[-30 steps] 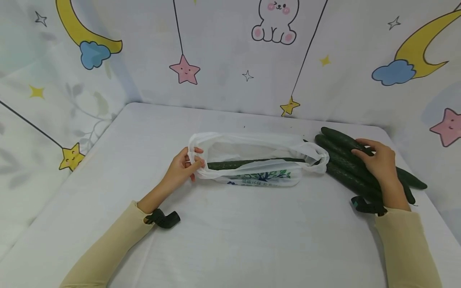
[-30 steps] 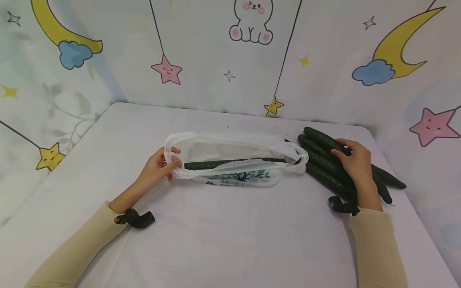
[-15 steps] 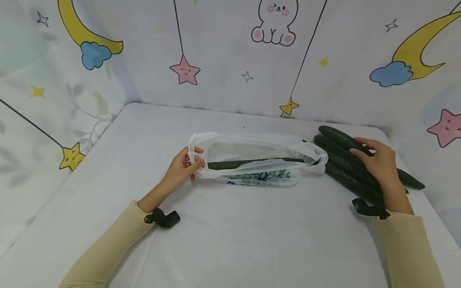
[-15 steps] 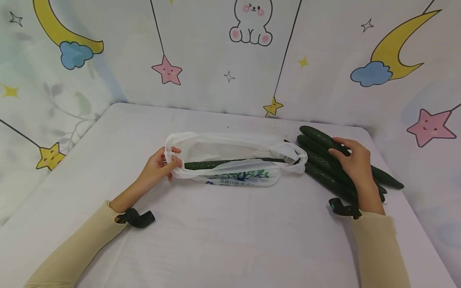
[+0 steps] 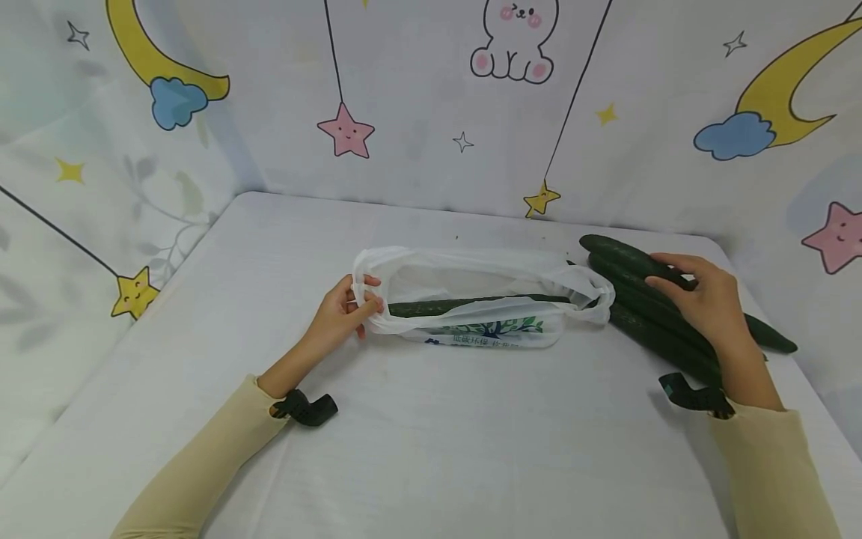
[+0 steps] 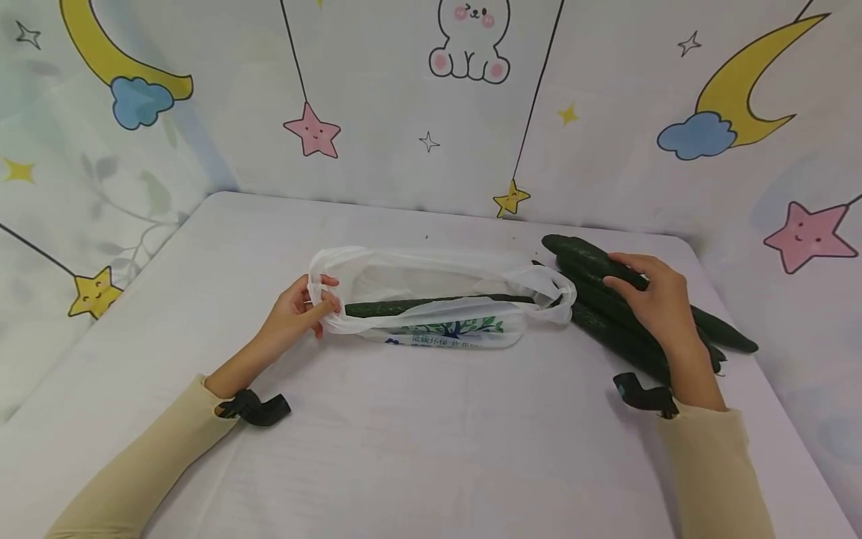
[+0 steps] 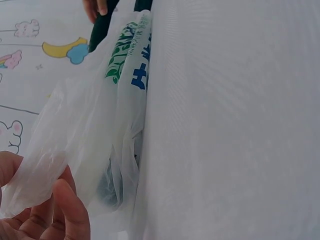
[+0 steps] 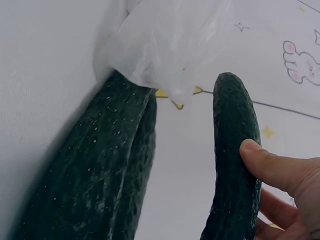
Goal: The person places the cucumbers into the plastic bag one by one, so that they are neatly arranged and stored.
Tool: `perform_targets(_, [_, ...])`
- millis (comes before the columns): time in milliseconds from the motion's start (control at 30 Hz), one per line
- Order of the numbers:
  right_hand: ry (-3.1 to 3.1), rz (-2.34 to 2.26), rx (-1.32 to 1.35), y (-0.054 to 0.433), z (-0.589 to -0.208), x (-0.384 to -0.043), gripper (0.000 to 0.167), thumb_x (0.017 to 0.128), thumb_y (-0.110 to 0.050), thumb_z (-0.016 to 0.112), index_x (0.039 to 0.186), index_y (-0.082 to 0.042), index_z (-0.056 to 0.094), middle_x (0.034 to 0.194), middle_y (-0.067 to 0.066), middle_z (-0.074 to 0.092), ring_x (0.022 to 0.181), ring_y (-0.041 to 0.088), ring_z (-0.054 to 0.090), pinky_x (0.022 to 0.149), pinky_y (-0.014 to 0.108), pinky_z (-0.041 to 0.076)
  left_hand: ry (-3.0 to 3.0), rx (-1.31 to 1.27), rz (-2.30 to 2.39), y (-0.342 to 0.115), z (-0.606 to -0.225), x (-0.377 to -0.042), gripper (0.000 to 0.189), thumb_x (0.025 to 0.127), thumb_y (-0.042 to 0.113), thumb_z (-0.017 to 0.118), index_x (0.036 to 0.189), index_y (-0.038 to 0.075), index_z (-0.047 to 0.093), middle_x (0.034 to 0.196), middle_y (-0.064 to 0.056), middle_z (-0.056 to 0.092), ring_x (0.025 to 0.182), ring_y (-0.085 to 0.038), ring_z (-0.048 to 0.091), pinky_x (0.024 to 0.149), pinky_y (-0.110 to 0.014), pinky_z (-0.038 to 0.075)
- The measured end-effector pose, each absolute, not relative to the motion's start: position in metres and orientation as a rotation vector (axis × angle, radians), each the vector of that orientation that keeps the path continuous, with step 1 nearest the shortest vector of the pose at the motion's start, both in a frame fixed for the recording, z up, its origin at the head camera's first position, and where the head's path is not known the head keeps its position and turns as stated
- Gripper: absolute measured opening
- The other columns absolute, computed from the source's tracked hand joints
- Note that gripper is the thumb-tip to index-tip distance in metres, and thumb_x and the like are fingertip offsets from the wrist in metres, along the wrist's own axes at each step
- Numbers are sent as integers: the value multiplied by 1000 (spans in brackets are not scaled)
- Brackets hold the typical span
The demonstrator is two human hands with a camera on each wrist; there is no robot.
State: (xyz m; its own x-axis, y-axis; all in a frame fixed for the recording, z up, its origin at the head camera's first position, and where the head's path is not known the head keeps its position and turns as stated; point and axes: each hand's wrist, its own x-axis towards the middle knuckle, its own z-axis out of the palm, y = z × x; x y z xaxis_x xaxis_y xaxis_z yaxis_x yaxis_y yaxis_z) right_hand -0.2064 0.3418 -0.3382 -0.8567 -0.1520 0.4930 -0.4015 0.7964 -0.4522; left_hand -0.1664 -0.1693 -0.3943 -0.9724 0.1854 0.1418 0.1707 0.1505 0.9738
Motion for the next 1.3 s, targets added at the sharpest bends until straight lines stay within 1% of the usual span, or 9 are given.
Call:
perform_targets(67, [-2552, 766, 425, 339, -336, -204, 38, 86, -7, 74, 123, -3, 66, 125, 10, 63, 99, -23, 37, 77, 4, 30, 2375, 365, 2005, -170, -395, -167, 34, 96, 6, 56, 127, -7, 48, 93, -10, 63, 68, -7, 59, 47, -27, 48])
perform_targets(133, [-2554, 762, 435, 336, -334, -201, 39, 86, -7, 74, 124, -3, 66, 124, 15, 62, 100, -25, 35, 77, 5, 30, 2375, 364, 2004, -170, -395, -167, 34, 96, 6, 56, 127, -7, 48, 93, -10, 63, 67, -8, 59, 47, -27, 48])
perform_targets(200, [-2548, 765, 452, 332, -331, -198, 39, 86, -6, 75, 124, -4, 66, 124, 12, 63, 102, -26, 35, 78, 6, 30, 2377, 362, 2001, -170, -395, -167, 35, 96, 6, 56, 127, -7, 48, 94, -11, 63, 67, -8, 59, 47, -27, 48])
perform_targets(333, [-2530, 751, 516, 325, -325, -191, 40, 84, -3, 76, 123, -4, 67, 120, -8, 60, 108, -25, 35, 83, 5, 30, 2378, 359, 2002, -169, -394, -166, 34, 96, 6, 56, 127, -7, 48, 95, -13, 63, 67, -9, 59, 47, -27, 48])
perform_targets(433, [-2539, 738, 564, 320, -320, -184, 42, 82, 0, 76, 122, -4, 67, 117, -3, 63, 110, -24, 35, 86, 2, 29, 2379, 357, 2004, -169, -394, -166, 33, 96, 6, 56, 127, -5, 48, 95, -14, 63, 67, -9, 59, 47, -27, 48])
perform_targets(567, [-2570, 723, 624, 312, -316, -177, 45, 79, 3, 77, 122, -5, 67, 113, 18, 65, 108, -23, 36, 86, 1, 28, 2376, 354, 2004, -169, -394, -166, 33, 96, 6, 56, 127, -5, 48, 96, -15, 63, 68, -9, 59, 47, -27, 48])
perform_targets(833, [-2564, 694, 766, 302, -313, -169, 48, 76, 4, 78, 122, -7, 67, 110, 13, 66, 108, -19, 41, 86, 2, 31, 2382, 350, 2004, -168, -394, -166, 33, 96, 6, 56, 126, -5, 48, 95, -15, 63, 67, -8, 59, 47, -27, 49])
perform_targets(1067, [-2584, 696, 804, 297, -316, -167, 47, 76, 4, 78, 121, -5, 67, 113, 15, 67, 111, -20, 40, 88, 1, 29, 2372, 357, 2014, -169, -395, -166, 33, 96, 6, 57, 126, -5, 48, 93, -10, 64, 66, -10, 59, 47, -27, 48])
perform_targets(1300, [-2553, 697, 888, 291, -324, -172, 49, 70, 8, 80, 117, -3, 68, 110, 15, 68, 108, -18, 43, 86, 2, 33, 2369, 361, 2014, -169, -394, -166, 33, 97, 5, 56, 127, -5, 48, 93, -10, 64, 67, -9, 59, 47, -26, 48])
